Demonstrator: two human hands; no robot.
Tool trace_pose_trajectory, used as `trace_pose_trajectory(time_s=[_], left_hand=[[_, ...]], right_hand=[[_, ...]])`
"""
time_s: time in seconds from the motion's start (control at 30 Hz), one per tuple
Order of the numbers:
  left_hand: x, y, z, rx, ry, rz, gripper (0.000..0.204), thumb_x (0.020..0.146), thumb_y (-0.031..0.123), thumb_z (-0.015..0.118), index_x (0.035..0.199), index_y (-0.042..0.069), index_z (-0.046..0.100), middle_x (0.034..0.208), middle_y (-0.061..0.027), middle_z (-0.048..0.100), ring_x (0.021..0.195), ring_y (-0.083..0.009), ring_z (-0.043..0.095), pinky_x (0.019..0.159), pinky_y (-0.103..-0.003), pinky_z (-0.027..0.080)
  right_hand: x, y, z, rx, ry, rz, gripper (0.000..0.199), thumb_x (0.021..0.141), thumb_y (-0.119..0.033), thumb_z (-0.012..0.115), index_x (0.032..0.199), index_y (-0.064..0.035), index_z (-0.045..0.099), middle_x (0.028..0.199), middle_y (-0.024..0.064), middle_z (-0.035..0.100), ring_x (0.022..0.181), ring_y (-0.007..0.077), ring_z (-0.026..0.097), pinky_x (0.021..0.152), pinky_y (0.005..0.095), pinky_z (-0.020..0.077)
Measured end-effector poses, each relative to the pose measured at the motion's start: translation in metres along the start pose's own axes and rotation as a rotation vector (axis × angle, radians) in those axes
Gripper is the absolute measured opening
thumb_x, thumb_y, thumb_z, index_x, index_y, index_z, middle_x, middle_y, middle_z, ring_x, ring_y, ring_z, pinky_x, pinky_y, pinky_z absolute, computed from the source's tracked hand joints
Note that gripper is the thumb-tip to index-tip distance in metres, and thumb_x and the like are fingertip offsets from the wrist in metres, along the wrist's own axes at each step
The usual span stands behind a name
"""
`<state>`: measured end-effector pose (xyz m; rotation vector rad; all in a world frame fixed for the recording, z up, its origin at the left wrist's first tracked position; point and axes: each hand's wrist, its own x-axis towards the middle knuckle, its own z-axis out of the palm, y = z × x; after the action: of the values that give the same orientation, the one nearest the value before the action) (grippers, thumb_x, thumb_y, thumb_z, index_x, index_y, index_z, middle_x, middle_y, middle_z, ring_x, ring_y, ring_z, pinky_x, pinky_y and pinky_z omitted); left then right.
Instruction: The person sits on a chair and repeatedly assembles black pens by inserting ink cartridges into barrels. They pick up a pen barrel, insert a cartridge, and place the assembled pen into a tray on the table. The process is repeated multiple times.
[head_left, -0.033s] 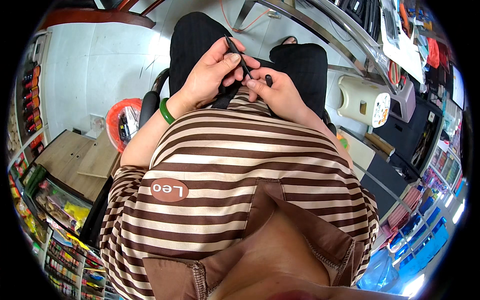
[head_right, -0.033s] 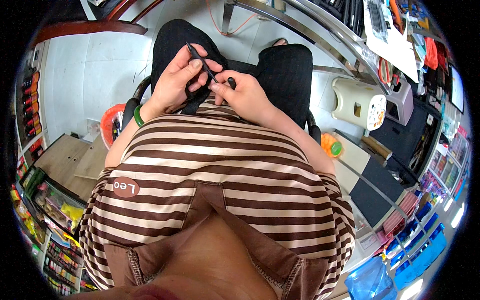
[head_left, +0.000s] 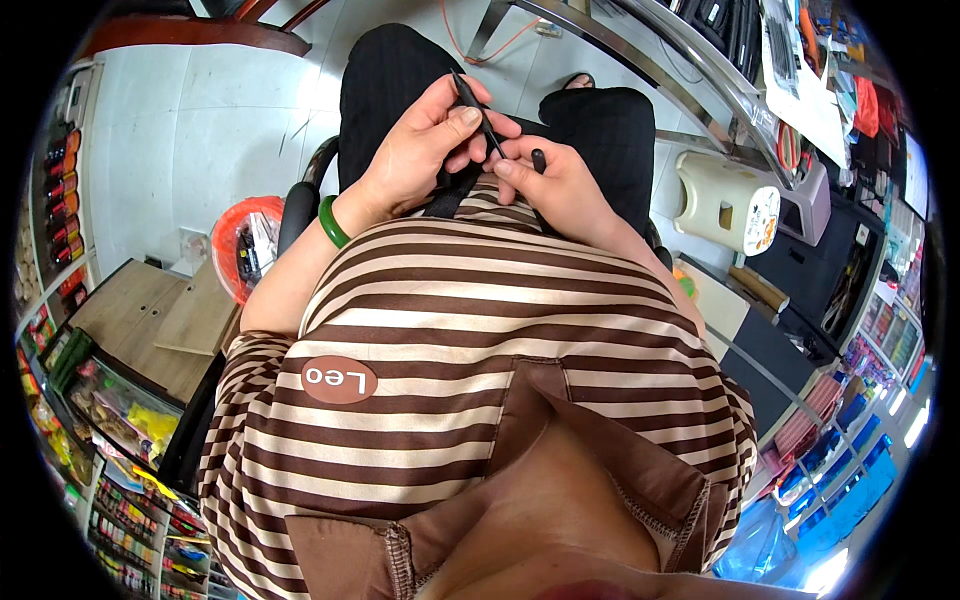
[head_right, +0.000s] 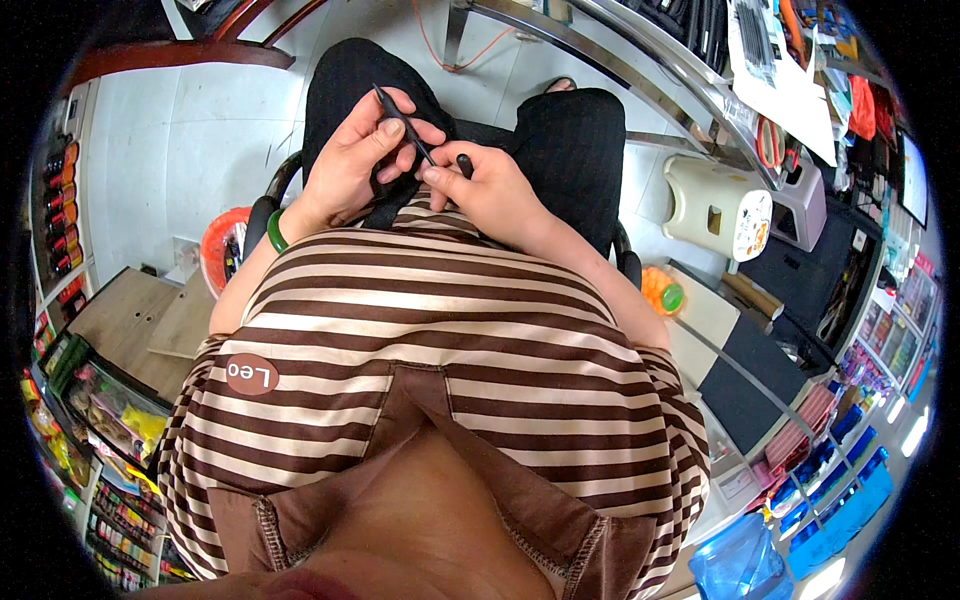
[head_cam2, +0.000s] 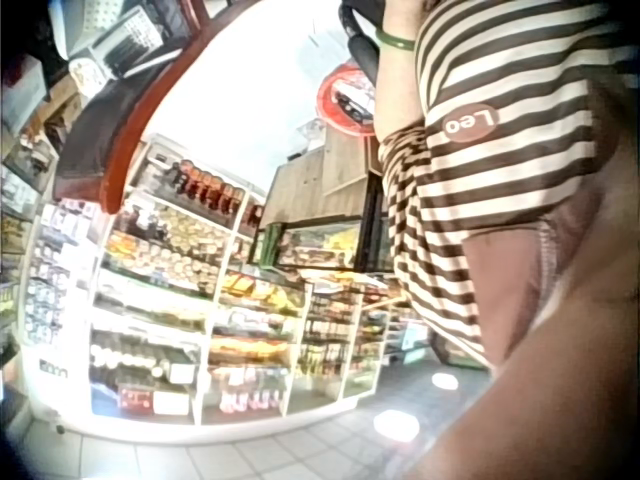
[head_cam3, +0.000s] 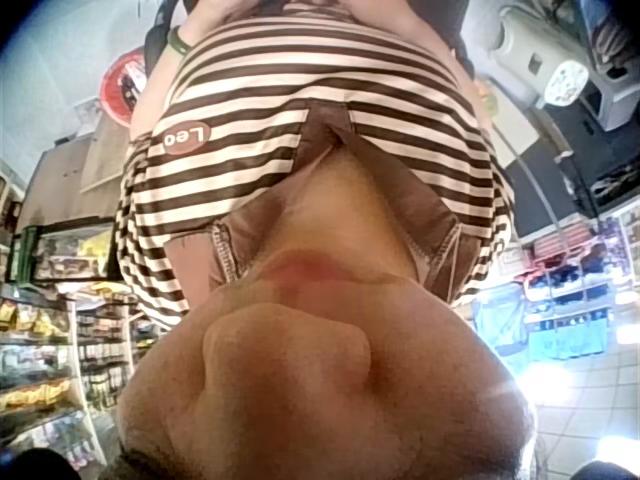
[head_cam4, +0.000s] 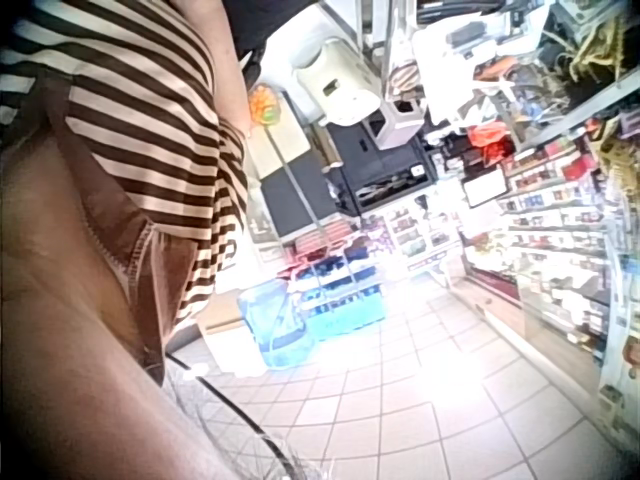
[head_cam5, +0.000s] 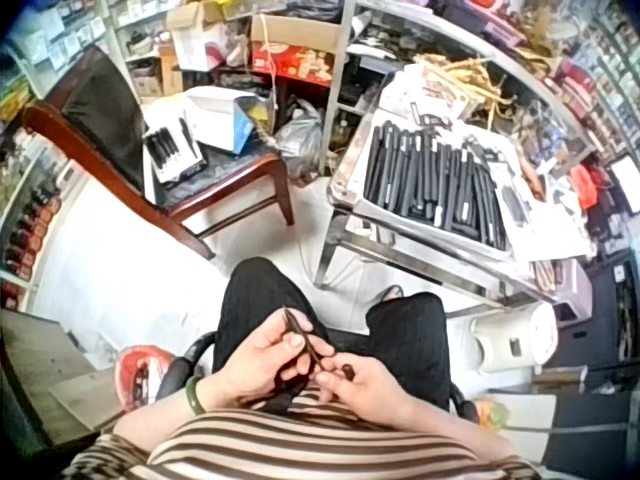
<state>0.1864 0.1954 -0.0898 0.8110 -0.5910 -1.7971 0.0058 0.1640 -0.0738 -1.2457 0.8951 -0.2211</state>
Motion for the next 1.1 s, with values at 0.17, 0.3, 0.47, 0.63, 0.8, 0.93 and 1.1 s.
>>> trace_pose_trajectory(time_s=[0.17,0.3,0.47,0.63,0.8,0.93,1.1], left_hand=[[-0.002,0.002,-0.001,-0.042,-0.018,-0.027,0.017,0.094,0.017,0.039,0.109,0.009,0.043,0.095,-0.0126,0.059,0.068,-0.0069,0.049,0.052,-0.017,0.033],[-0.001,0.003,-0.002,-0.081,-0.008,-0.071,0.019,0.095,0.020,0.039,0.110,0.010,0.043,0.093,-0.0111,0.058,0.070,-0.0081,0.050,0.052,-0.017,0.034],[0.004,-0.003,-0.017,-0.268,0.140,0.005,0.017,0.095,0.020,0.037,0.108,0.010,0.043,0.091,-0.0112,0.058,0.071,-0.0110,0.055,0.052,-0.018,0.036],[0.010,-0.008,-0.033,-0.571,0.307,0.060,0.016,0.095,0.020,0.040,0.106,0.010,0.043,0.093,-0.0135,0.055,0.072,-0.0152,0.050,0.056,-0.021,0.040],[0.011,-0.008,-0.039,-0.689,0.328,0.064,0.015,0.093,0.019,0.043,0.105,0.009,0.044,0.093,-0.0151,0.054,0.073,-0.0172,0.050,0.059,-0.023,0.043],[0.010,-0.003,-0.034,-0.659,0.353,0.073,0.012,0.093,0.015,0.044,0.103,0.010,0.046,0.094,-0.0121,0.050,0.076,-0.0151,0.046,0.057,-0.020,0.042],[0.010,-0.002,-0.032,-0.672,0.349,0.063,0.012,0.092,0.015,0.044,0.103,0.009,0.046,0.095,-0.0127,0.050,0.076,-0.0150,0.046,0.056,-0.019,0.041]], right_hand=[[-0.003,-0.017,-0.005,0.317,-0.128,0.202,0.026,0.088,-0.019,0.054,0.100,0.0027,0.055,0.067,0.0024,0.055,0.049,0.0015,0.034,0.045,0.0153,0.0265],[0.001,-0.020,-0.005,0.302,-0.096,0.179,0.028,0.088,-0.021,0.053,0.101,0.0039,0.054,0.067,0.0034,0.057,0.048,0.0014,0.034,0.044,0.0154,0.0264],[0.008,-0.015,-0.003,0.073,0.073,-0.002,0.027,0.091,-0.023,0.048,0.104,0.0001,0.055,0.071,0.0038,0.059,0.050,0.0010,0.036,0.043,0.0153,0.0274],[0.010,-0.010,-0.004,0.017,0.195,-0.076,0.020,0.091,-0.022,0.050,0.092,-0.0037,0.058,0.069,0.0005,0.061,0.053,0.0034,0.041,0.050,0.0169,0.0348],[0.016,-0.006,-0.012,0.395,0.152,-0.024,0.021,0.092,-0.018,0.043,0.096,-0.0015,0.054,0.087,0.0085,0.060,0.070,0.0081,0.048,0.058,0.0193,0.0384],[0.021,-0.008,-0.015,0.722,0.103,0.032,0.022,0.092,-0.017,0.038,0.098,0.0005,0.050,0.100,0.0141,0.056,0.085,0.0143,0.050,0.068,0.0245,0.0411],[0.019,-0.007,-0.016,0.518,0.258,0.001,0.029,0.093,-0.026,0.040,0.096,0.0005,0.053,0.094,0.0102,0.058,0.084,0.0106,0.049,0.067,0.0219,0.0391]])
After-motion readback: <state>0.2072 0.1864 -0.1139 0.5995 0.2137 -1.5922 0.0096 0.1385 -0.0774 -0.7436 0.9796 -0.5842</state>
